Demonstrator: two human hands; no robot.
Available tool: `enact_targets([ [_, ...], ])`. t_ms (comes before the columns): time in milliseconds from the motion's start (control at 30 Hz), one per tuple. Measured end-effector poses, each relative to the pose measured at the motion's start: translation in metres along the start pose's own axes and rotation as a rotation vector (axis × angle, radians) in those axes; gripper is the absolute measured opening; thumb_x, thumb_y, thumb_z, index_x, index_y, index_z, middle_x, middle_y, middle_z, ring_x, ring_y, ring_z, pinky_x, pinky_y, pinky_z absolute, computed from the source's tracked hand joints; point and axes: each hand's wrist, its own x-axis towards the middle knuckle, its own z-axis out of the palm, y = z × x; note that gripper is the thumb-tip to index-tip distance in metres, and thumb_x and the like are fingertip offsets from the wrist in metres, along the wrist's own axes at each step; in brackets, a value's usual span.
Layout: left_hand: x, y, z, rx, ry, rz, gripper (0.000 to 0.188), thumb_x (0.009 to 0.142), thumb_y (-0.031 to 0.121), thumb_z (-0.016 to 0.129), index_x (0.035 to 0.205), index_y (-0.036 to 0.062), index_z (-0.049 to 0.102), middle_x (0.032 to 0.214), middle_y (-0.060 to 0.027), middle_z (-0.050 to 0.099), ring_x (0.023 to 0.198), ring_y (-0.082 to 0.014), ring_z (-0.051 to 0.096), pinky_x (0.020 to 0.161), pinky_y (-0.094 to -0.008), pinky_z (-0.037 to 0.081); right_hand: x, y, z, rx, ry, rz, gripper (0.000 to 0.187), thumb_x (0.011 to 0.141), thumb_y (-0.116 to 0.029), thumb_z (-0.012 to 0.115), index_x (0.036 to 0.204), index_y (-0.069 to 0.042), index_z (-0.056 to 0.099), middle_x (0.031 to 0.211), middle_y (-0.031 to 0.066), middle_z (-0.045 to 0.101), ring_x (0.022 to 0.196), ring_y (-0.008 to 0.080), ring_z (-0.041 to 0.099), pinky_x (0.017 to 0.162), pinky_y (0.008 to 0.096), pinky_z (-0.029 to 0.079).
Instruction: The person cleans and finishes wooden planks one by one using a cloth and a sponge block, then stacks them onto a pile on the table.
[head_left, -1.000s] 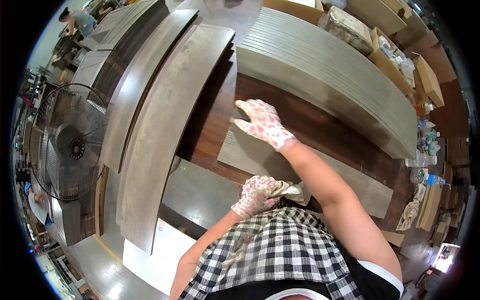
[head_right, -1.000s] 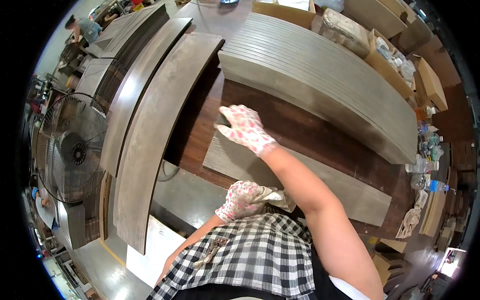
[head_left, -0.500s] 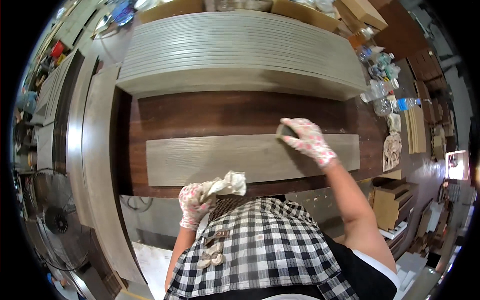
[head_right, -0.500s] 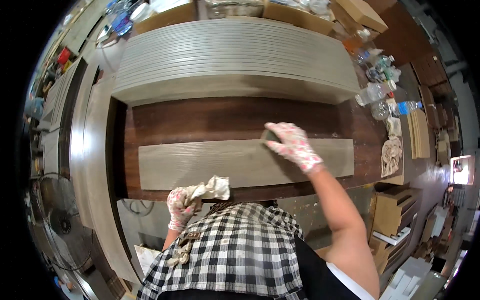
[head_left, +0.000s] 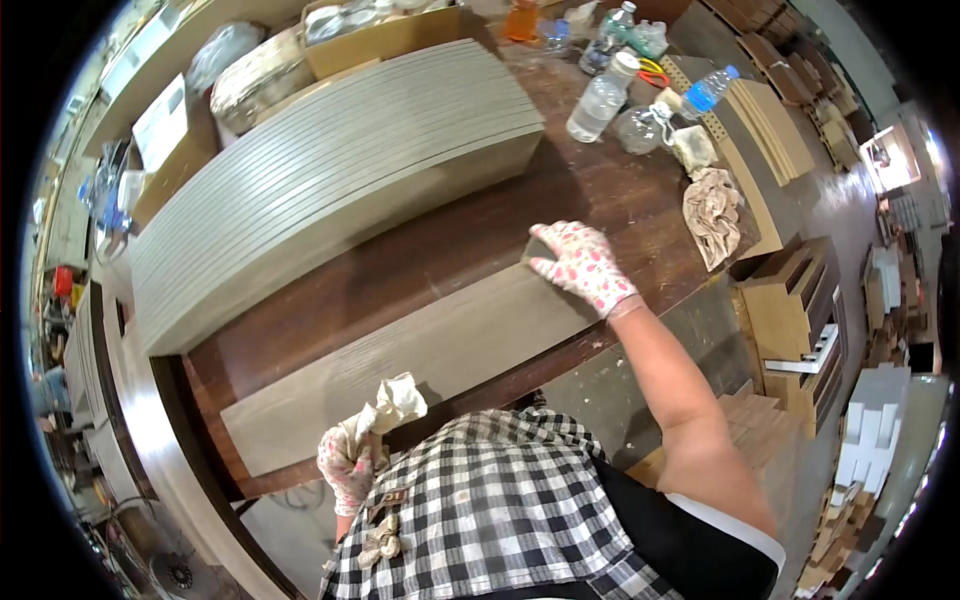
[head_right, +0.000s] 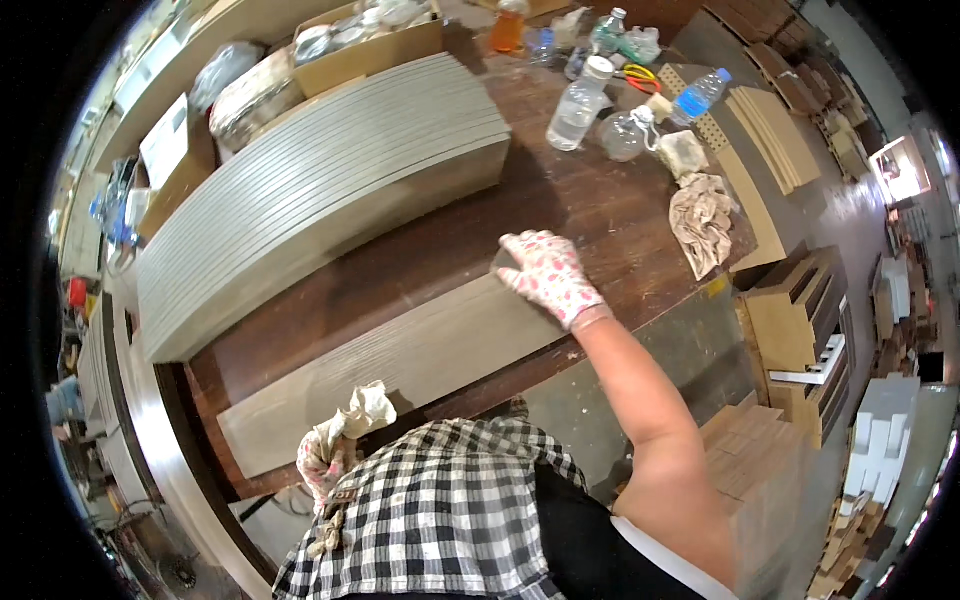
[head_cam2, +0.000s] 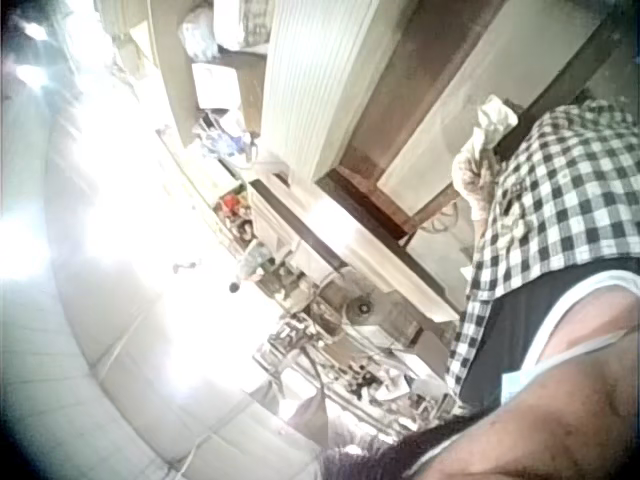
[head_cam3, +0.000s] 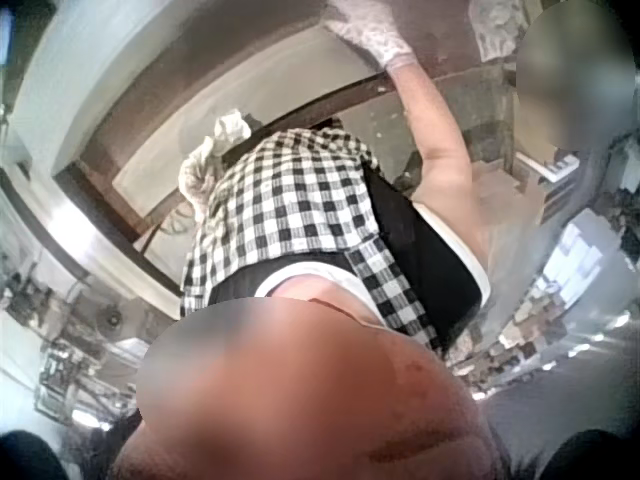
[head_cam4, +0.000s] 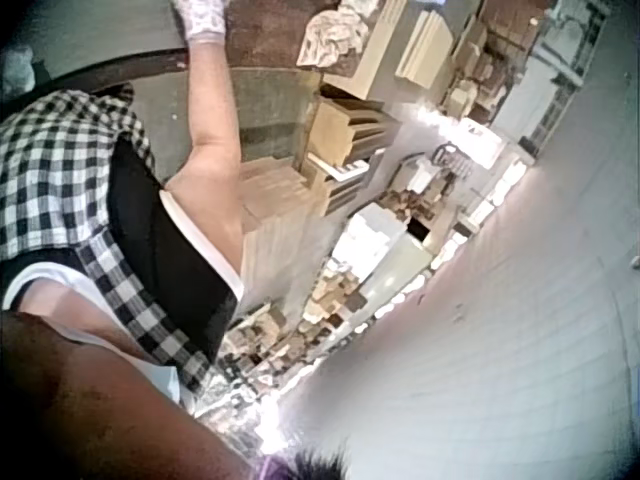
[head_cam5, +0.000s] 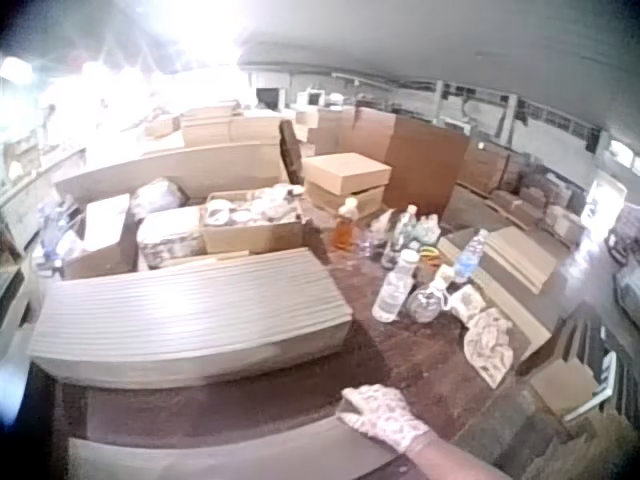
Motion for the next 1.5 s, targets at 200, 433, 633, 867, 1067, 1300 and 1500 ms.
enact_targets([
  [200,0.003,-0.034,0.036,0.002,-0.155,0.072,0.017,0.062,0.006,0.068,0.071,0.0091,0.055,0.065,-0.0092,0.050,0.061,-0.0303,0.051,0.057,-0.0362,0.042,-0.012,0.147,-0.036,-0.168,0.170,0.394,0.048,0.079,-0.040,0.057,0.115,-0.009,0.054,0.108,0.0149,0.058,0.103,0.0299,0.054,0.088,0.0393,0.042],
  [433,0.035,-0.014,0.064,0.357,-0.415,-0.142,0.008,0.064,0.013,0.064,0.071,0.0103,0.060,0.065,-0.0069,0.055,0.066,-0.0287,0.055,0.058,-0.0376,0.044,0.005,0.230,-0.075,-0.126,0.488,0.679,0.051,0.078,-0.034,0.060,0.118,-0.002,0.053,0.114,0.0202,0.056,0.105,0.0327,0.053,0.091,0.0407,0.040],
  [633,0.043,0.002,0.056,0.305,-0.310,-0.038,0.031,0.061,0.014,0.065,0.092,0.0092,0.061,0.082,-0.0099,0.058,0.078,-0.0323,0.054,0.068,-0.0400,0.044,0.047,0.286,-0.081,-0.258,0.337,0.865,0.061,0.083,-0.045,0.052,0.131,-0.009,0.041,0.131,0.0169,0.044,0.116,0.0329,0.046,0.098,0.0413,0.036],
  [867,0.077,0.053,0.068,0.287,-0.220,0.321,0.053,0.063,0.020,0.067,0.113,0.0089,0.056,0.118,-0.0160,0.053,0.107,-0.0338,0.051,0.090,-0.0433,0.040,0.024,0.097,-0.043,0.399,0.692,0.087,0.026,0.081,-0.009,0.055,0.107,-0.003,0.056,0.109,0.0171,0.054,0.104,0.0332,0.048,0.093,0.0406,0.038],
  [1067,0.096,0.090,0.121,0.512,-0.413,0.570,0.044,0.076,0.028,0.060,0.118,0.0186,0.054,0.126,-0.0074,0.051,0.115,-0.0295,0.048,0.099,-0.0440,0.035,-0.051,-0.053,0.047,0.330,0.232,-0.199,0.052,0.077,-0.021,0.056,0.127,-0.010,0.048,0.139,0.0111,0.036,0.133,0.0311,0.025,0.108,0.0472,0.017],
  [1300,0.076,0.042,-0.019,0.692,0.009,-0.052,0.051,0.064,0.022,0.072,0.111,0.0116,0.056,0.115,-0.0091,0.055,0.109,-0.0282,0.051,0.097,-0.0402,0.036,-0.048,-0.048,0.066,0.058,0.151,-0.104,0.050,0.081,-0.011,0.048,0.131,-0.009,0.041,0.141,0.0086,0.032,0.133,0.0299,0.023,0.108,0.0473,0.017],
  [1500,0.018,-0.137,-0.160,0.437,0.651,-0.483,0.034,0.074,0.001,0.056,0.108,0.0042,0.057,0.108,-0.0112,0.060,0.100,-0.0292,0.056,0.088,-0.0357,0.045,-0.042,-0.050,0.071,-0.002,0.221,-0.103,0.050,0.083,-0.013,0.049,0.132,-0.009,0.039,0.140,0.0083,0.033,0.133,0.0282,0.024,0.108,0.0462,0.019],
])
